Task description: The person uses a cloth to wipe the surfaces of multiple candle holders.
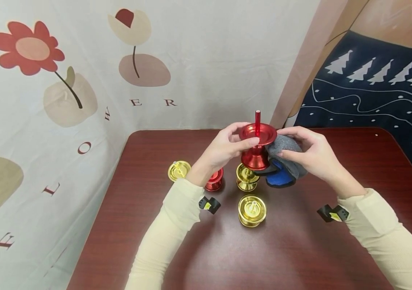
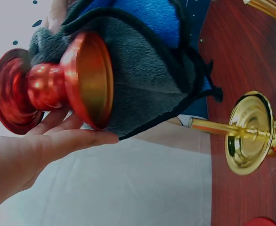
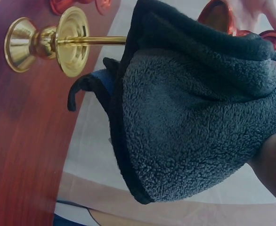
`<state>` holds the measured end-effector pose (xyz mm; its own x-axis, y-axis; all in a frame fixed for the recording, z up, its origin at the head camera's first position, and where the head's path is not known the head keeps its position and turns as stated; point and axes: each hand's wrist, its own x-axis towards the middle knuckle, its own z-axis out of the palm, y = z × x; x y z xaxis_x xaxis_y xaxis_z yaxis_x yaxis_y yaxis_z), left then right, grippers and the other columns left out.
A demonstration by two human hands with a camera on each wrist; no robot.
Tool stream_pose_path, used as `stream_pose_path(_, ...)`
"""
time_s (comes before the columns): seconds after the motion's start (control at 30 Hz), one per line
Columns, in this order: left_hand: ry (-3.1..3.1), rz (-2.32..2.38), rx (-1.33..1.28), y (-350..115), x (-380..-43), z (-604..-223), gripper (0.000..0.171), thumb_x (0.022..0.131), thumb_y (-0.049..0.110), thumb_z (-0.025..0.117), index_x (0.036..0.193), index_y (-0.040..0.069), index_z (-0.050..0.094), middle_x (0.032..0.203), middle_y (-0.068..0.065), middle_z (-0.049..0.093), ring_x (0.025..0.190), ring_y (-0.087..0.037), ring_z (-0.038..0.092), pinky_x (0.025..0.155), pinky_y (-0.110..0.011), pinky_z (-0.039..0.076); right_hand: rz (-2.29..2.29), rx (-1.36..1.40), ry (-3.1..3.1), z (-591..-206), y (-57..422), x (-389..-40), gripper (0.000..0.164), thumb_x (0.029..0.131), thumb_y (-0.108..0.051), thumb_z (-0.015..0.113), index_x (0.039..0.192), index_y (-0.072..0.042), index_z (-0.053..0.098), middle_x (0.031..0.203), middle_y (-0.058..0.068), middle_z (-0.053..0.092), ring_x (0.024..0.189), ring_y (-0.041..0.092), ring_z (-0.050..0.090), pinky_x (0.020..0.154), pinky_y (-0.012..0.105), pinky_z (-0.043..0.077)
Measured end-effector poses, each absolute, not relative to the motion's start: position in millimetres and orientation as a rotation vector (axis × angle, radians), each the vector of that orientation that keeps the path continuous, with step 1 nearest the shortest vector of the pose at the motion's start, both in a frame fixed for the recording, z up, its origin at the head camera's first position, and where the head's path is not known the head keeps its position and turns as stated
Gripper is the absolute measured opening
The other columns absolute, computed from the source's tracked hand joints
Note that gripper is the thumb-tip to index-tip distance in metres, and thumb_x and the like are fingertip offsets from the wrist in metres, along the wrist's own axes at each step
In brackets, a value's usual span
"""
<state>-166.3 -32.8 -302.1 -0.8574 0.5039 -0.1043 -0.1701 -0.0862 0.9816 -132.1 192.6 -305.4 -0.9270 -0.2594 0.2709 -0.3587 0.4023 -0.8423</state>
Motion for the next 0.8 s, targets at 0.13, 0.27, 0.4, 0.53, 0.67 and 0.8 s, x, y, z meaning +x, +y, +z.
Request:
stream_pose_path(0.13,1.759,1.967,0.367,-33.4,-167.9,-301.2,0.051,0.08,0.005,0.067,0.125,0.004,0.044,0.109,-0.017,0.059,0.095,-0.025,0.059,0.082,-0.035,0.05,1.559,0.577,-2.56,-307.3,193.1,-133.7,0.043,0.077,-0.003,0.071,0.118,-0.007,0.059,0.104,0.0,0.059,0.088,0.012,0.056,0.077,0.015,0.047)
stream_pose_path(0.27,1.795,1.904,0.386,-34.7,-169.4,-298.7,0.058,0.076,0.002,0.071,0.127,0.005,0.043,0.11,-0.015,0.06,0.097,-0.024,0.059,0.081,-0.033,0.05,1.546,0.565,-2.58,-306.6,193.5,-134.8,0.042,0.077,-0.004,0.072,0.118,-0.009,0.059,0.106,0.001,0.059,0.09,0.012,0.056,0.077,0.015,0.046)
stream_pose_path(0.4,1.862,1.834,0.434,-34.7,-171.8,-295.9,0.066,0.071,0.0,0.075,0.128,0.004,0.042,0.107,-0.014,0.062,0.097,-0.022,0.06,0.08,-0.032,0.05,1.554,0.568,-2.581,-306.4,193.6,-136.0,0.042,0.077,-0.004,0.072,0.117,-0.009,0.06,0.105,0.0,0.059,0.089,0.013,0.055,0.075,0.016,0.046)
stream_pose_path(0.53,1.916,1.814,0.481,-34.3,-173.6,-295.2,0.067,0.069,-0.001,0.077,0.127,0.003,0.043,0.106,-0.014,0.062,0.096,-0.021,0.06,0.08,-0.031,0.05,1.58,0.554,-2.566,-306.4,193.2,-137.9,0.041,0.078,-0.004,0.071,0.117,-0.009,0.06,0.103,-0.002,0.06,0.087,0.014,0.056,0.073,0.018,0.047)
stream_pose_path(0.67,1.939,1.821,0.487,-34.7,-173.1,-295.0,0.065,0.07,0.001,0.076,0.127,0.003,0.044,0.107,-0.014,0.062,0.097,-0.021,0.059,0.081,-0.03,0.05,1.597,0.545,-2.559,-306.2,192.2,-139.3,0.041,0.078,-0.004,0.071,0.117,-0.009,0.06,0.102,-0.002,0.06,0.086,0.014,0.057,0.073,0.018,0.047)
stream_pose_path(0.8,1.964,1.842,0.464,-34.8,-173.2,-295.8,0.064,0.071,0.003,0.076,0.127,0.005,0.044,0.107,-0.012,0.062,0.097,-0.02,0.059,0.081,-0.029,0.05,1.595,0.542,-2.562,-306.5,192.2,-140.3,0.04,0.078,-0.004,0.071,0.117,-0.008,0.06,0.101,-0.001,0.06,0.085,0.014,0.057,0.072,0.018,0.047)
